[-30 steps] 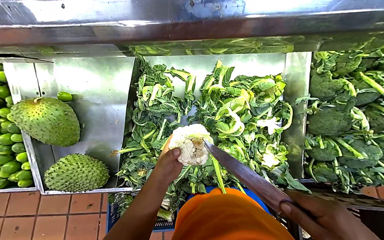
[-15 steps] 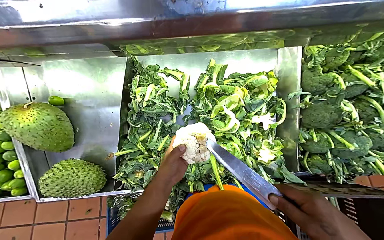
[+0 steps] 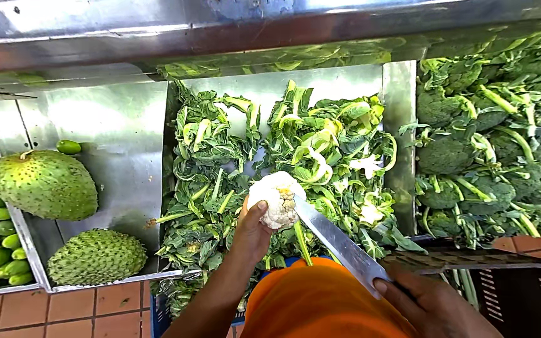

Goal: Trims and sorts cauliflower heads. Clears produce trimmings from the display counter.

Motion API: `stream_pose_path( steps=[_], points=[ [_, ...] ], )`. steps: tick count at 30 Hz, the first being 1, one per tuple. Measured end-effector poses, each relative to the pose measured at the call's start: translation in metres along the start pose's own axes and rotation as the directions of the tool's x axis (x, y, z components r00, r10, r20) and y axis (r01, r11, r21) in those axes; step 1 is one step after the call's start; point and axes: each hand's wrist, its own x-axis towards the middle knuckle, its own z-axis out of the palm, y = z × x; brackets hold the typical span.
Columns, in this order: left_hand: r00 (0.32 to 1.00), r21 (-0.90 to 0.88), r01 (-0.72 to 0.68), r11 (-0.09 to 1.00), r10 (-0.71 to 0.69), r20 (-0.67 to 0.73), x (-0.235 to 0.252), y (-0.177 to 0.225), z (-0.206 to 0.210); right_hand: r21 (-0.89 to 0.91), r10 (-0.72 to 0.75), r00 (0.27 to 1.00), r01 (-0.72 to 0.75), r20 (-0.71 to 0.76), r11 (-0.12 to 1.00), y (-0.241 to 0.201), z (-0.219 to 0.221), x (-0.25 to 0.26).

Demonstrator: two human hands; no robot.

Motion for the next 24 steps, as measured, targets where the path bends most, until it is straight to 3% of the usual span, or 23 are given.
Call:
stream_pose_path(
  steps=[9,15,19,21,24],
  points=[
    [0.988,-0.110,-0.153,0.982,0.149,-0.046,-0.005,-0.028,0.007,0.163,0.040,0.999,-0.046,0.037,0.986,0.004,0.015,0.004],
    [0.953,-0.070,-0.300,0.951,0.295,-0.066,-0.003,-0.039,0.006,0.434,0.045,0.986,-0.111,0.158,0.894,0.013,0.018,0.010],
    [0.916,0.045,-0.397,0.917,0.399,-0.051,0.001,-0.045,0.005,0.700,0.025,0.934,-0.284,0.355,0.656,0.023,0.018,0.017],
    [0.883,0.227,-0.450,0.864,0.468,-0.034,0.004,-0.043,0.004,0.783,-0.033,0.898,-0.364,0.439,0.504,0.033,0.016,0.020],
    [0.848,0.573,-0.445,0.688,0.530,0.022,0.012,-0.035,0.004,0.875,-0.090,0.898,-0.390,0.430,0.288,0.045,0.016,0.018]
  ],
)
